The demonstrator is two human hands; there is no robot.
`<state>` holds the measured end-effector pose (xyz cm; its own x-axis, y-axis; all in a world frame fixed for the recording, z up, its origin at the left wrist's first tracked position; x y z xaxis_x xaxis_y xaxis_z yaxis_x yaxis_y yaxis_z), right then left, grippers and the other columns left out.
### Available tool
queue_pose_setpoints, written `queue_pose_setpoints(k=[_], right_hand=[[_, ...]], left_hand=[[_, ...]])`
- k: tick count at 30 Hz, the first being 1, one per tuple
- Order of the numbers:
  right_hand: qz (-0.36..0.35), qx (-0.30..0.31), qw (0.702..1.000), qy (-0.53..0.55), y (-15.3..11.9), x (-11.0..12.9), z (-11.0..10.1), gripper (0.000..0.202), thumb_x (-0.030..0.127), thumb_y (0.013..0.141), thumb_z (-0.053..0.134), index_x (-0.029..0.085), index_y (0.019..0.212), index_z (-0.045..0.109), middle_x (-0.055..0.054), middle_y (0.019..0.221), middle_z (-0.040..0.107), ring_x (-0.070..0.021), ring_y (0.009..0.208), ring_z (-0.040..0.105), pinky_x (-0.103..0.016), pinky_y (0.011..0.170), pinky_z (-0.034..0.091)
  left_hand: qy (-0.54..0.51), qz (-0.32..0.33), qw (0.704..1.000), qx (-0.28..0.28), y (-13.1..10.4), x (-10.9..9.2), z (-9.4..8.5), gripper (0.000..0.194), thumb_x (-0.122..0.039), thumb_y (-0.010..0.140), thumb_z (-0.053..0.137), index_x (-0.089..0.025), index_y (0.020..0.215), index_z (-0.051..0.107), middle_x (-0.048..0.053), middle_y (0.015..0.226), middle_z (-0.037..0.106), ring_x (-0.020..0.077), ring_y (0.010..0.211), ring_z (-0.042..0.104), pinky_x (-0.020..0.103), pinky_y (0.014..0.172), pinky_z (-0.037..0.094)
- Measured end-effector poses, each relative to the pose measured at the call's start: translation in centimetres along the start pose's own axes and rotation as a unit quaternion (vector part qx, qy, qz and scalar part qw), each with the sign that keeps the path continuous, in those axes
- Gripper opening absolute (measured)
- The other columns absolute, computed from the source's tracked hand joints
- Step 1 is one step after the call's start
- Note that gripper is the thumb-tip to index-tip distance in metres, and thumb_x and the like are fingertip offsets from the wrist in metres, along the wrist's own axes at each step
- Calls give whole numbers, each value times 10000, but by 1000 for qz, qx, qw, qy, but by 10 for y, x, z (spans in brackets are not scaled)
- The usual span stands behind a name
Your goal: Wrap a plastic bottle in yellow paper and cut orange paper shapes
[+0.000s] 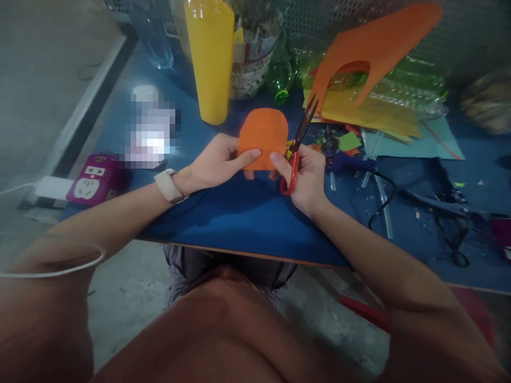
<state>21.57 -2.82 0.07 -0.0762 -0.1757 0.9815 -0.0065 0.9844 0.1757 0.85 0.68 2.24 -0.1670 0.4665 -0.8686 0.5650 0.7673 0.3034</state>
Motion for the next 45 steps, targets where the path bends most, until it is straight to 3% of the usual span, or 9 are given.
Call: queue_pose_setpoints(k=[5,10,19,28,38,45], right_hand=[[-2,-1,1000,-8,-1,0,0,606,812,832,976,282,837,681,24,673,661,-174,567,637,-375,611,627],[0,9,1000,-5,-1,0,-1,594,773,787,1028,282,904,714,23,718,683,-183,600,655,-382,631,632],[-3,2,1000,-7,-3,1,0,555,742,868,988,282,878,678,21,724,665,-176,608,650,-358,606,592],[10,8,1000,6,-3,-2,0,577,750,853,998,273,886,675,27,698,683,-172,597,652,-354,604,598],[-5,11,1000,6,-3,0,0,558,707,855,1016,264,877,678,32,688,683,-165,583,647,-339,595,584],[1,16,1000,2,-3,-1,0,542,695,852,1022,272,893,686,33,704,682,-172,595,660,-355,609,605]], left_hand=[[5,2,1000,2,0,-2,0,728,-794,1122,624,-230,706,822,57,592,715,131,470,488,346,492,356],[-23,-6,1000,-10,1,-2,0,722,-833,1084,655,-234,713,813,51,583,699,148,500,572,331,514,433],[-38,-11,999,-6,1,-1,1,728,-829,1081,665,-228,700,812,62,607,720,154,526,635,331,534,466],[-47,-27,998,-17,0,3,1,709,-821,1067,697,-219,707,805,66,642,762,137,510,607,322,519,434],[-32,6,999,-8,1,-1,0,690,-761,1110,681,-223,696,802,51,576,725,119,462,564,300,478,401],[-60,7,998,-19,1,-2,2,682,-795,1078,706,-229,706,784,70,637,779,149,516,661,297,515,503]])
Point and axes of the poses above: each hand's wrist, its own y-axis towards the middle knuckle, its own z-axis out of the palm, x = y × z, the point moved 4 cm from there along y, towards the middle knuckle
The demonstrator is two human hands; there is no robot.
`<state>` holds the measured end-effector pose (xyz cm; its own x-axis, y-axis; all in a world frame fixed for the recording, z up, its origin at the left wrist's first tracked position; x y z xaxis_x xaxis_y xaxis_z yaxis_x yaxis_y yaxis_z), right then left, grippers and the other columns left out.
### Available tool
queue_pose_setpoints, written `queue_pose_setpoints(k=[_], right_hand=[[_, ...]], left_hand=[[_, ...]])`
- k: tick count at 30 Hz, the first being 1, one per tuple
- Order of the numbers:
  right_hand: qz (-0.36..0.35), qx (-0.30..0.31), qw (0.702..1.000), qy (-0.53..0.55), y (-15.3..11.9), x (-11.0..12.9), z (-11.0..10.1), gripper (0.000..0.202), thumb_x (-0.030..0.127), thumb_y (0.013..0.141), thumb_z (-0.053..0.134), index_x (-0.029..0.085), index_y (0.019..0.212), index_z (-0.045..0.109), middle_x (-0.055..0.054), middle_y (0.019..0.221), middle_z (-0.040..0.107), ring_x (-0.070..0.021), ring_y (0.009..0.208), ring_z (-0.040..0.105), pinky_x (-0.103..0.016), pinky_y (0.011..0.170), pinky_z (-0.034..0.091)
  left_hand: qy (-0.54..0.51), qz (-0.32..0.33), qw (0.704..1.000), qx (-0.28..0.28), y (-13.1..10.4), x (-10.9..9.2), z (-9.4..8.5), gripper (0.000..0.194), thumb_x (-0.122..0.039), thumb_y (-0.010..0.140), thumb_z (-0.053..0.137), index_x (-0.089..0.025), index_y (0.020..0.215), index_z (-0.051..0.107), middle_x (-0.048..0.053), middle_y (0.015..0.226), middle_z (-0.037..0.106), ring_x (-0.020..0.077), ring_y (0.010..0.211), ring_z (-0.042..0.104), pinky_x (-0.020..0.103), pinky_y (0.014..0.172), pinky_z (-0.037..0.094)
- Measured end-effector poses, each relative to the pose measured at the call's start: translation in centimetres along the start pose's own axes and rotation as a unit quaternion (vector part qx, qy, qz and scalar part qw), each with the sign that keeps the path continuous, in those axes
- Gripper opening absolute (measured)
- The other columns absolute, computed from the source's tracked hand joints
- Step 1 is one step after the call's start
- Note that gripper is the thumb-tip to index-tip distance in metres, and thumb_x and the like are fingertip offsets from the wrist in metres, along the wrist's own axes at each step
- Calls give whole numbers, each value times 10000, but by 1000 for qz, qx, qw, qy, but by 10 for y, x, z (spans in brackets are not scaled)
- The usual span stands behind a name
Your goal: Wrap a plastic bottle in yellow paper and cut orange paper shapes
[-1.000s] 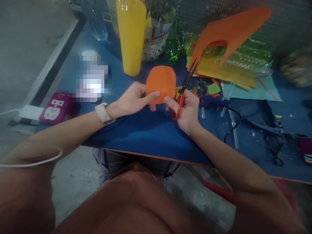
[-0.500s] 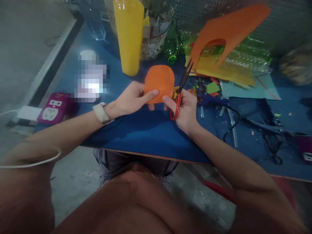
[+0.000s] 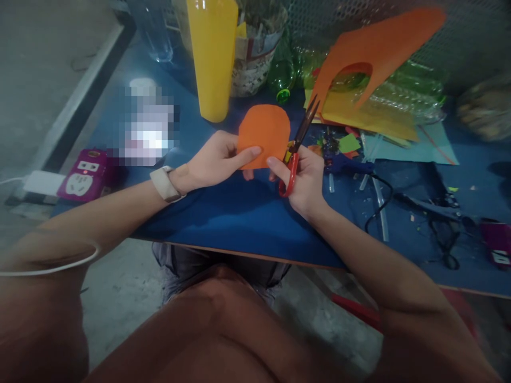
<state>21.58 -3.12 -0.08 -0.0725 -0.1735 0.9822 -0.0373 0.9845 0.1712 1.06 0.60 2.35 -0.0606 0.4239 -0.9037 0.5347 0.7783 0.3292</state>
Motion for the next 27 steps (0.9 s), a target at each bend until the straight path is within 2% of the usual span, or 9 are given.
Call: queue_pose_setpoints(k=[6,11,17,24,27], right_hand=[[3,-2,1000,17,-1,-3,1,545,689,862,1020,271,917,676,24,741,678,-171,611,678,-350,598,605],[-2,-33,999,35,0,-4,1,581,746,840,1009,281,916,668,31,737,650,-170,606,682,-331,559,596],[-9,-23,999,27,2,-2,2,578,747,862,991,280,902,654,38,698,645,-162,564,650,-345,581,606],[-12,-19,999,28,1,-2,2,567,724,867,1001,275,897,656,43,671,654,-170,581,676,-337,583,603],[-5,-18,1000,24,1,-3,1,580,744,854,1000,280,900,654,42,679,653,-187,613,707,-347,594,626]], left_hand=[[14,9,1000,8,0,0,-1,682,-768,1114,672,-213,734,788,71,673,809,150,550,686,288,544,533],[33,9,999,13,-1,0,-3,690,-751,1143,640,-198,758,787,58,711,826,133,586,691,281,596,547],[39,1,999,28,0,1,-4,697,-747,1169,592,-200,782,783,43,735,834,129,623,697,294,647,567],[43,-9,999,17,-1,3,-6,704,-771,1154,593,-204,778,777,44,688,804,130,572,645,307,566,498],[40,-11,999,14,-2,2,-5,701,-775,1146,605,-212,767,781,46,691,806,139,576,659,316,576,514]])
Point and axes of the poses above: each hand's wrist, its own y-axis towards the middle knuckle, its own z-axis out of the palm, x = y × z, the point moved 4 cm from there along y, towards the middle knuckle
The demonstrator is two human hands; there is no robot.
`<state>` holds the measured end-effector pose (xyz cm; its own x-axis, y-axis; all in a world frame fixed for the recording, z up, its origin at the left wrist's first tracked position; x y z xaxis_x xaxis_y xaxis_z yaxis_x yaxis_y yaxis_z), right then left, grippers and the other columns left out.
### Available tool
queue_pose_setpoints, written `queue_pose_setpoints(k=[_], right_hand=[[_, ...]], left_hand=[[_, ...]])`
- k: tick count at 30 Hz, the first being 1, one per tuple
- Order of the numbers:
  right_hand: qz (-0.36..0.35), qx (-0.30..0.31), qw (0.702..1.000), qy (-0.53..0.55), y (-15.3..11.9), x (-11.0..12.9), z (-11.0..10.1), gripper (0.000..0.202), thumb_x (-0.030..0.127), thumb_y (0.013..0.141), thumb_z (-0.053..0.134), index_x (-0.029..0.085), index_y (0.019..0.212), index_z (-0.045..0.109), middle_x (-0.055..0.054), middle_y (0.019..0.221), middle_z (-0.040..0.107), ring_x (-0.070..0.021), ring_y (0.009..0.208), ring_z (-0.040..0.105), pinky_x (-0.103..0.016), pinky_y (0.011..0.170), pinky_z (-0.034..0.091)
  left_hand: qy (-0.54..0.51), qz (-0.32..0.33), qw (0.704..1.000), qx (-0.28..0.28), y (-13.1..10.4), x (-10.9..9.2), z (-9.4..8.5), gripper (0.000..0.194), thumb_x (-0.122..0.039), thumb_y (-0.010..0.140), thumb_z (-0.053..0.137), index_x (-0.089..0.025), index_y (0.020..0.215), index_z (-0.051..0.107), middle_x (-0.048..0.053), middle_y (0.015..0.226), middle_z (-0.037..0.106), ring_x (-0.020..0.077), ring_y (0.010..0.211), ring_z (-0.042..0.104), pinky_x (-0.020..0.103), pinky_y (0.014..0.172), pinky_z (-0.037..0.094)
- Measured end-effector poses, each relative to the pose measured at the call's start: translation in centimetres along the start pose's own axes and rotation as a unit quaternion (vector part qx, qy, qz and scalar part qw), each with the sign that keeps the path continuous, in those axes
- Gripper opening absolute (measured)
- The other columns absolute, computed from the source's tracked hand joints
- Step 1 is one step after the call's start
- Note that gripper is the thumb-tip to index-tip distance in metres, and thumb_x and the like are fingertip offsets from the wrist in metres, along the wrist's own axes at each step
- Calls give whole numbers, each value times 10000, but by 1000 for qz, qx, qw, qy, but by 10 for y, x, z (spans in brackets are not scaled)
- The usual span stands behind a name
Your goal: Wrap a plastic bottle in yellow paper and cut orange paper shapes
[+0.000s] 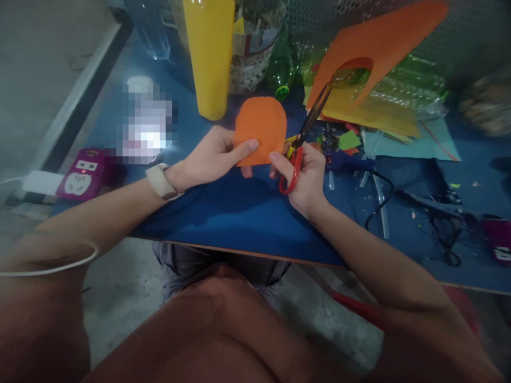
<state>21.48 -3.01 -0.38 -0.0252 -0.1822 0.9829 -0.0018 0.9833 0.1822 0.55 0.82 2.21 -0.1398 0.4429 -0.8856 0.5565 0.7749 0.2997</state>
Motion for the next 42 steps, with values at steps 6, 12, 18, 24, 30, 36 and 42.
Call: queue_pose_setpoints(k=[6,12,18,24,30,36,42], right_hand=[[9,-3,1000,5,1,-3,0,607,761,822,1013,277,899,654,47,690,648,-188,632,715,-344,602,636],[20,-1,1000,-8,-1,1,0,574,745,857,994,285,909,654,27,715,641,-194,637,693,-356,610,604],[20,4,1000,-4,-2,6,1,614,778,821,1002,286,885,640,27,705,651,-186,604,655,-371,618,619],[27,24,999,10,-3,9,4,618,762,793,1026,280,866,647,29,705,650,-185,586,655,-380,620,631],[31,35,999,28,-3,9,6,621,739,768,1052,272,846,651,31,720,655,-164,565,645,-364,603,627],[29,33,999,26,-2,7,5,618,751,773,1044,278,846,653,30,721,653,-166,562,641,-370,599,625],[32,27,999,13,-1,7,5,617,759,771,1042,280,854,663,28,725,665,-167,567,649,-369,600,639]], left_hand=[[-13,-2,1000,7,1,0,1,705,-800,1130,611,-215,775,779,58,737,838,161,650,720,328,655,587],[-14,-7,1000,12,1,1,1,704,-823,1118,617,-230,786,803,44,738,840,154,654,721,322,642,582],[-38,-6,999,-2,2,-3,3,695,-828,1091,653,-230,763,789,72,713,830,186,633,765,322,611,620],[-63,-10,998,3,0,-4,5,664,-814,1079,686,-213,814,789,91,728,829,199,628,786,309,591,652],[-74,-12,997,28,-1,-2,5,608,-779,1092,701,-212,895,797,85,765,838,194,653,795,306,617,685],[-87,-13,996,25,1,-1,6,619,-812,1059,714,-231,855,786,84,744,821,205,613,785,320,591,677],[-78,-19,996,30,1,2,6,595,-752,1105,703,-204,879,761,79,747,810,175,607,763,295,587,659]])
Point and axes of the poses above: each hand's wrist, its own y-axis towards the middle knuckle, its own z-axis out of the palm, x = y × z, the point moved 4 cm from there along y, towards the middle knuckle
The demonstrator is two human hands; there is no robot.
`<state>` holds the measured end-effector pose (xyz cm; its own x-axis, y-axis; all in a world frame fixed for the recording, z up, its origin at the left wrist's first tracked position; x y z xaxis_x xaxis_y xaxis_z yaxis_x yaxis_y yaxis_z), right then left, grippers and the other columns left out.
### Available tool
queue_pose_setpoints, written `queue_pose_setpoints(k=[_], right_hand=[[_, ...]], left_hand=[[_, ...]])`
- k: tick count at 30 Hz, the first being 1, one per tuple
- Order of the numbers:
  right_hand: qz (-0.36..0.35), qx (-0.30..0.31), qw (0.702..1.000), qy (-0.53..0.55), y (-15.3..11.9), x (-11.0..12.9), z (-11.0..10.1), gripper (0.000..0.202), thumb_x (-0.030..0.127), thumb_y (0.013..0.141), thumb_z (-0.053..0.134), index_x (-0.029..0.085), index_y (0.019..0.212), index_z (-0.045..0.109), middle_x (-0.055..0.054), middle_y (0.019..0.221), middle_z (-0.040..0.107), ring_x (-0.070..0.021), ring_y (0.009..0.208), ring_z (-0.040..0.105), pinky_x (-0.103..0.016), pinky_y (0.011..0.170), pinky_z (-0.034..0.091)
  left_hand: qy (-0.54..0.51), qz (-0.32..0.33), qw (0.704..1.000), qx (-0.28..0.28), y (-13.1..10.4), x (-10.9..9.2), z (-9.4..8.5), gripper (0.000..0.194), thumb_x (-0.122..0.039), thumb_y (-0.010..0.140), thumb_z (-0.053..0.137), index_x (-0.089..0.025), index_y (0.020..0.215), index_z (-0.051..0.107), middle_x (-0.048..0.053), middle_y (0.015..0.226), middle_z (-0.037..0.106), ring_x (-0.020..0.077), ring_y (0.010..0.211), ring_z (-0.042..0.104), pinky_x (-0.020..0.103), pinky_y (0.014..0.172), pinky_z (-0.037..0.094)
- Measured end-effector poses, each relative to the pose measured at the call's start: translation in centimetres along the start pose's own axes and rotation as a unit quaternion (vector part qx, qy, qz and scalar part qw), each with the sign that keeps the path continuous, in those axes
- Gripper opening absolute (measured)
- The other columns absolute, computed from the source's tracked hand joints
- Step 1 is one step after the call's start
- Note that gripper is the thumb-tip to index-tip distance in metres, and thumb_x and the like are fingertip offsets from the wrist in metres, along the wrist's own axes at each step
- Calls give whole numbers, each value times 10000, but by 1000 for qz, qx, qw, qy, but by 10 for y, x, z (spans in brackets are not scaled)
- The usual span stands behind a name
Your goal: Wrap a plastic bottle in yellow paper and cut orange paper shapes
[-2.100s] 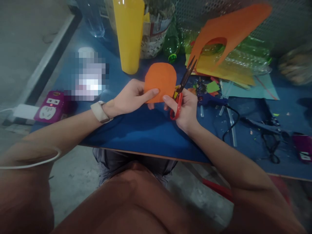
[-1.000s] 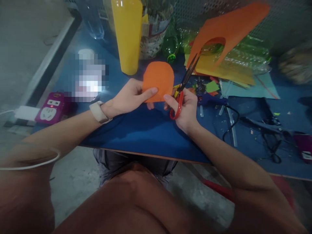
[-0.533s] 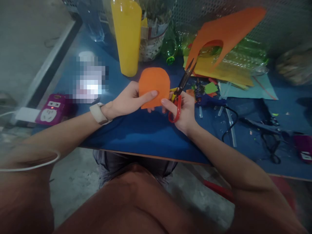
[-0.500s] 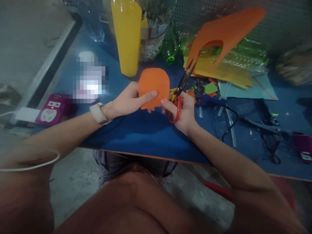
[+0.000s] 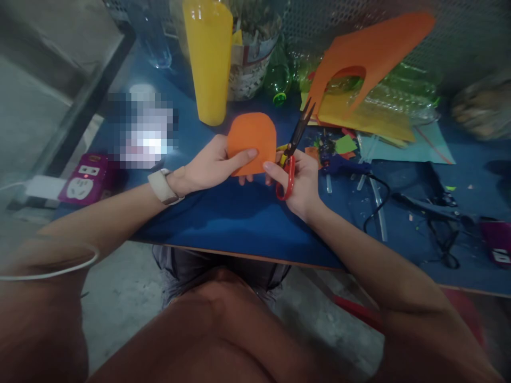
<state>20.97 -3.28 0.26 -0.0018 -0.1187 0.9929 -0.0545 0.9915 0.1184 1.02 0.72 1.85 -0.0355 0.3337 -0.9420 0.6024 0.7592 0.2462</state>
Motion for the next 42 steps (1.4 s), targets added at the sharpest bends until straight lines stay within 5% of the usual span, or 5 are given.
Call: queue_pose_setpoints(k=[7,15,24,29,42], right_hand=[[38,-16,999,27,2,-6,-4,637,788,790,1019,254,818,674,8,736,731,-127,503,614,-291,459,556],[54,3,996,73,-5,1,4,624,783,772,1024,233,835,737,21,672,700,-155,568,695,-289,514,616],[80,88,993,-4,-18,3,13,571,730,851,1000,212,861,760,19,616,692,-150,506,670,-283,477,585],[93,86,992,-4,-19,0,13,596,762,846,989,212,864,762,23,579,668,-151,475,656,-274,436,560],[97,82,992,14,-19,-2,14,633,781,840,986,201,837,733,44,550,606,-133,437,633,-243,400,532]], left_hand=[[12,1,995,-98,3,-6,-15,571,-746,1100,709,-219,881,747,73,764,784,196,629,754,346,623,667],[-4,62,982,-179,3,-22,-31,516,-678,1117,728,-237,852,773,55,814,802,170,647,721,349,620,617],[-12,55,982,-178,0,-29,-26,540,-714,1112,716,-244,852,764,61,796,770,167,607,692,361,597,598],[13,35,990,-136,0,-30,-24,606,-830,1058,699,-251,916,805,78,783,766,197,644,711,369,605,654],[17,8,990,-142,0,-27,-21,642,-823,1064,690,-221,846,737,94,783,774,185,616,701,324,591,641]])
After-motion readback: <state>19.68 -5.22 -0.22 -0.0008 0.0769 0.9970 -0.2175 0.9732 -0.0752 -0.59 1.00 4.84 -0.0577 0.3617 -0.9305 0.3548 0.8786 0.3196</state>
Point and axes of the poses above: each hand's wrist, its own y-axis towards the middle knuckle, its own z-axis out of the palm, x = y × z, the point moved 4 cm from there along y, towards the middle knuckle
